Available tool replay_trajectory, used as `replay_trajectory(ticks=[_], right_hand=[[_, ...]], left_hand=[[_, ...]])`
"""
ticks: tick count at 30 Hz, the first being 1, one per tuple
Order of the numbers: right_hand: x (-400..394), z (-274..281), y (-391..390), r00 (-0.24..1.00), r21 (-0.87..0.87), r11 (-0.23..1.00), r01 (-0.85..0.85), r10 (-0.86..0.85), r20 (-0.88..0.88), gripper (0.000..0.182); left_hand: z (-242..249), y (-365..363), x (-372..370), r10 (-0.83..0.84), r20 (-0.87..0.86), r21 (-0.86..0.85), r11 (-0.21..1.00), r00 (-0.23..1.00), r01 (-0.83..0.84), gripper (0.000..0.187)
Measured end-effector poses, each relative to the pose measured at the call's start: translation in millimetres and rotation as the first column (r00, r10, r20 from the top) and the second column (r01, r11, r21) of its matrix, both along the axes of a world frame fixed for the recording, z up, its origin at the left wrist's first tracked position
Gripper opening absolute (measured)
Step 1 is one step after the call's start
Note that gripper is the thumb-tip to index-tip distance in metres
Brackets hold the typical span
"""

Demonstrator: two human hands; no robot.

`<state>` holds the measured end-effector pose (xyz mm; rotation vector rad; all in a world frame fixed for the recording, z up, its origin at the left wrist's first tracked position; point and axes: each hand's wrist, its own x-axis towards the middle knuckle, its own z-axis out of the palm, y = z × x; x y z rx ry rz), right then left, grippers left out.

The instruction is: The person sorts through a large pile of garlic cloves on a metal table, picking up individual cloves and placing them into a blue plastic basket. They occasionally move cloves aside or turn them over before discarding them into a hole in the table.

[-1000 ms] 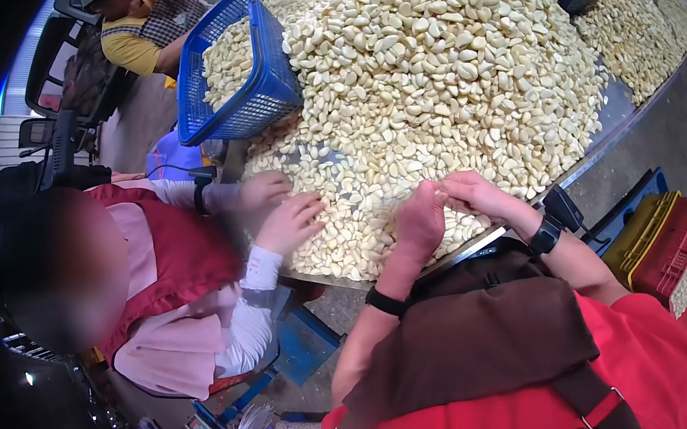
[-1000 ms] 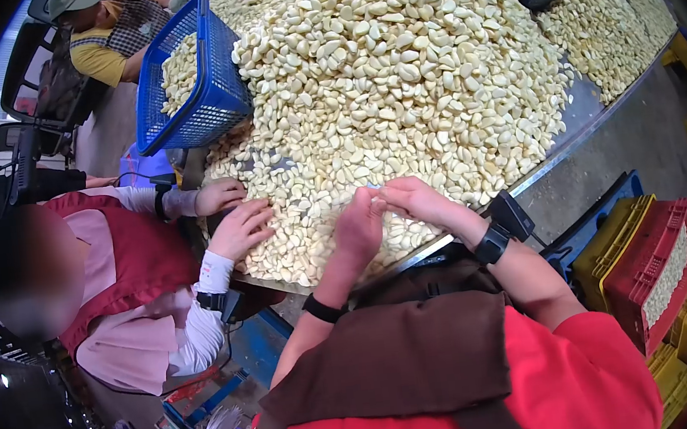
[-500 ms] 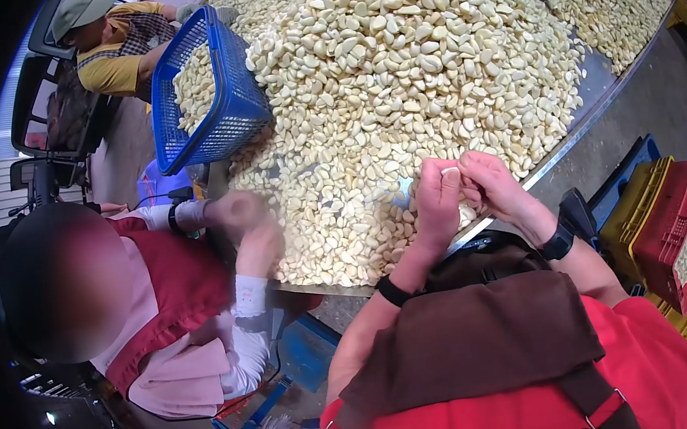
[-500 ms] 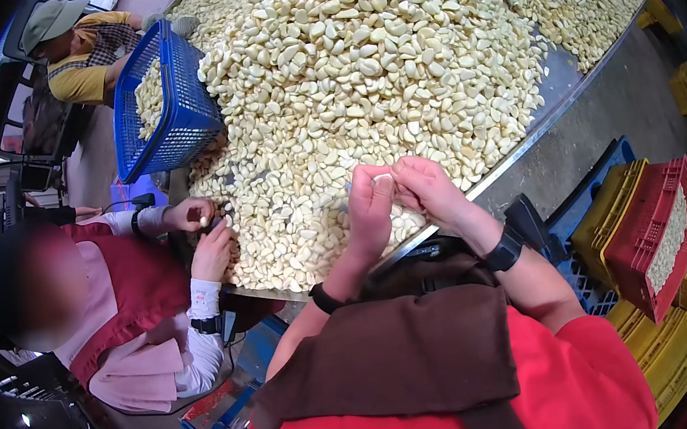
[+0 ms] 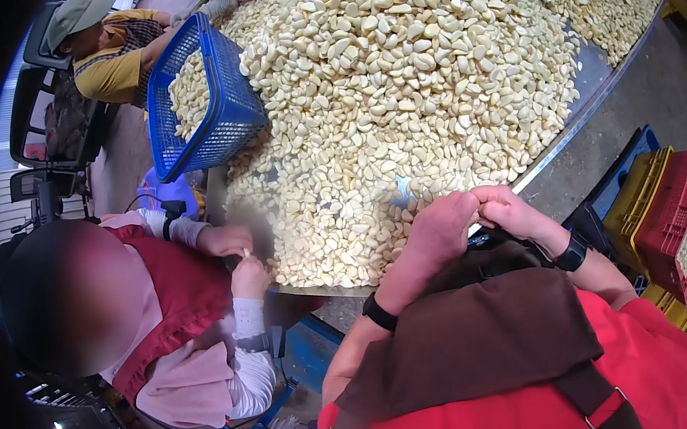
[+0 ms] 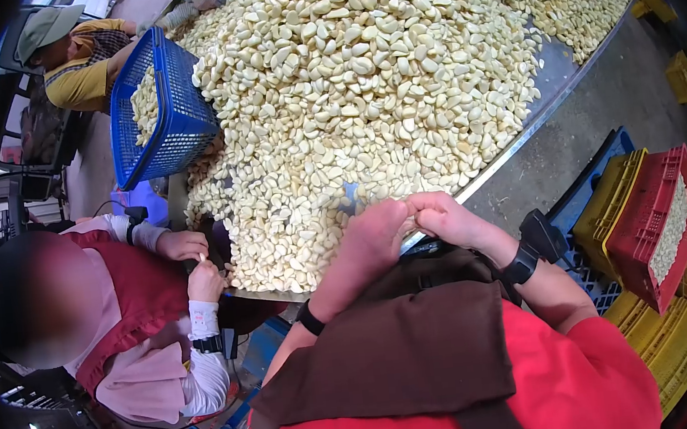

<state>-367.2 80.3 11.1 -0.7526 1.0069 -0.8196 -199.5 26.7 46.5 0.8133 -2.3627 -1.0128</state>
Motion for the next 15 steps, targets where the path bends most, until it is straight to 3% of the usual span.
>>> replay_trajectory(ticks=[1, 2, 3, 4, 5, 6, 7, 8, 9, 10, 11, 13, 15], right_hand=[[4, -5, 0, 0.982, 0.045, 0.991, 0.123, -0.128, 0.137, 0.011], [6, -7, 1, 0.929, 0.107, 0.965, 0.237, -0.258, 0.265, 0.010], [5, -6, 2, 0.927, 0.106, 0.964, 0.242, -0.262, 0.267, 0.010], [2, -2, 2, 0.851, 0.113, 0.951, 0.287, -0.308, 0.426, 0.009], [-3, 2, 3, 0.747, 0.129, 0.936, 0.328, -0.340, 0.571, 0.009], [-24, 4, 13, 0.799, 0.098, 0.921, 0.377, -0.377, 0.469, 0.007], [-56, 3, 30, 0.907, 0.033, 0.939, 0.343, -0.340, 0.247, 0.009], [-87, 19, 43, 0.973, 0.094, 0.979, 0.183, -0.166, -0.161, 0.013], [-117, -5, 66, 0.781, 0.173, 0.985, -0.016, 0.120, -0.613, 0.019], [-127, 7, 77, -0.011, 0.441, 0.850, -0.287, 0.457, -0.889, 0.018], [-141, -9, 94, -0.241, 0.574, 0.788, -0.225, 0.526, -0.816, 0.020], [-139, -12, 91, -0.179, 0.481, 0.830, -0.283, 0.447, -0.876, 0.017], [-133, -25, 89, -0.026, 0.266, 0.895, -0.358, 0.276, -0.961, 0.013]], left_hand=[[0, 3, -4, -0.002, 0.001, -0.001, 1.000, 1.000, 0.002, 0.007], [-1, 7, -9, 0.092, -0.194, 0.231, 0.972, 0.977, -0.046, 0.006], [-1, 9, -12, 0.223, -0.353, 0.457, 0.889, 0.909, -0.040, 0.005], [-3, 7, -9, 0.220, -0.353, 0.456, 0.889, 0.909, -0.038, 0.005], [-7, 3, -3, 0.294, -0.223, 0.505, 0.850, 0.930, -0.148, 0.007], [-10, -2, 8, 0.359, -0.085, 0.536, 0.803, 0.929, -0.261, 0.010], [-11, -13, 26, 0.423, 0.177, 0.482, 0.750, 0.889, -0.453, 0.016], [-10, -26, 48, 0.468, 0.420, 0.380, 0.687, 0.778, -0.619, 0.023], [-10, -39, 69, 0.470, 0.562, 0.210, 0.716, 0.681, -0.666, 0.029], [-13, -47, 81, 0.478, 0.681, 0.037, 0.734, 0.555, -0.678, 0.036], [-25, -52, 83, 0.479, 0.681, 0.041, 0.731, 0.554, -0.682, 0.036], [-53, -68, 87, 0.609, 0.580, -0.179, 0.743, 0.541, -0.645, 0.035], [-80, -84, 86, 0.594, 0.606, -0.180, 0.750, 0.529, -0.636, 0.034]])
